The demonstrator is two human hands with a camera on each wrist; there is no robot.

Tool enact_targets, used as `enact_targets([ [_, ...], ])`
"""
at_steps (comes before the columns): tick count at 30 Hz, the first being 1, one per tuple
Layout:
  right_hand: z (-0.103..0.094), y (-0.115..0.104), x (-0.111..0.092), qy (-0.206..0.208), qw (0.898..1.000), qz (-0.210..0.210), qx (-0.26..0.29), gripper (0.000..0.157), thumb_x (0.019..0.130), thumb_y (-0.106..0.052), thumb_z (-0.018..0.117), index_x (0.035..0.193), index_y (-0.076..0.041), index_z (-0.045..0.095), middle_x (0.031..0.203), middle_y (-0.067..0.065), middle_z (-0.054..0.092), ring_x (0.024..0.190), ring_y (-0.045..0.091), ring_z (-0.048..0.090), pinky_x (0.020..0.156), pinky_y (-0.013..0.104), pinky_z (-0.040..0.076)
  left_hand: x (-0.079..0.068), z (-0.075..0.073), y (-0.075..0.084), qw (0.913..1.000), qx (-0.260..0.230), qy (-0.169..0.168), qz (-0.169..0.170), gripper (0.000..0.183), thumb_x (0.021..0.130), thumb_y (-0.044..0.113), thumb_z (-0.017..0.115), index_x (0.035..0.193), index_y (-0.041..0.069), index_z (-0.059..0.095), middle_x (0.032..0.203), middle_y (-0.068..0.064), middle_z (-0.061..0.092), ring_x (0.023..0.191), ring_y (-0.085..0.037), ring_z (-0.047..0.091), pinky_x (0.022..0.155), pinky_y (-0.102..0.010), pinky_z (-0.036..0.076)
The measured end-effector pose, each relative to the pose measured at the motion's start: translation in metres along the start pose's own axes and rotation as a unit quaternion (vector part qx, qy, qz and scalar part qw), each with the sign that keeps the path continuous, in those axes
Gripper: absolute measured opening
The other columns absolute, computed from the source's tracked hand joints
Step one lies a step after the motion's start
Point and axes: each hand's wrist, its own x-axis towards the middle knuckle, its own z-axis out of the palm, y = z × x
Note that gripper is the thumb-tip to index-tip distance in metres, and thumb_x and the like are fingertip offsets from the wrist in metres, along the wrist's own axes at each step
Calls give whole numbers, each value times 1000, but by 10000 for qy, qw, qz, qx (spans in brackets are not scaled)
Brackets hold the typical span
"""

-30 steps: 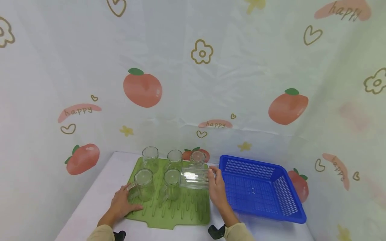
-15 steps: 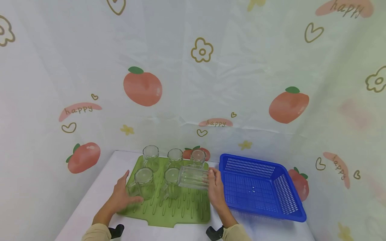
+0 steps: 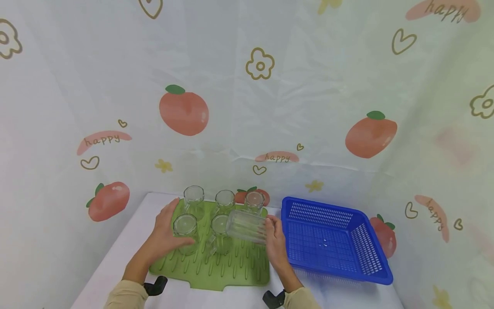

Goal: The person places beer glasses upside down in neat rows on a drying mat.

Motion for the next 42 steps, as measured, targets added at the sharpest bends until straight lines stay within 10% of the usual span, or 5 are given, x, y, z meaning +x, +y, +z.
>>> enact_targets([
  [15,7,-8,-4,-512,9970,-261,513,34,110,-23,44,141,-9,45,146,18,46,116,28,60,84,33,53,14,27,70,9944,-534,-459,782,126,67,41,95,165,28,16,171,-9,16,156,-43,15,111,-77,30],
  [30,6,-12,-8,-757,9919,-303,970,40,114,-25,32,145,-1,37,142,23,48,115,16,60,90,26,54,17,62,96,9811,-724,-852,1581,122,69,38,94,164,25,19,168,-12,22,154,-41,25,114,-70,35],
  [42,9,-16,-15,-715,9934,-477,759,39,114,-25,30,144,-2,37,142,21,48,116,17,55,90,24,51,15,74,104,9819,-1231,-1056,976,113,76,36,91,161,35,16,162,-10,26,146,-33,37,114,-62,38],
])
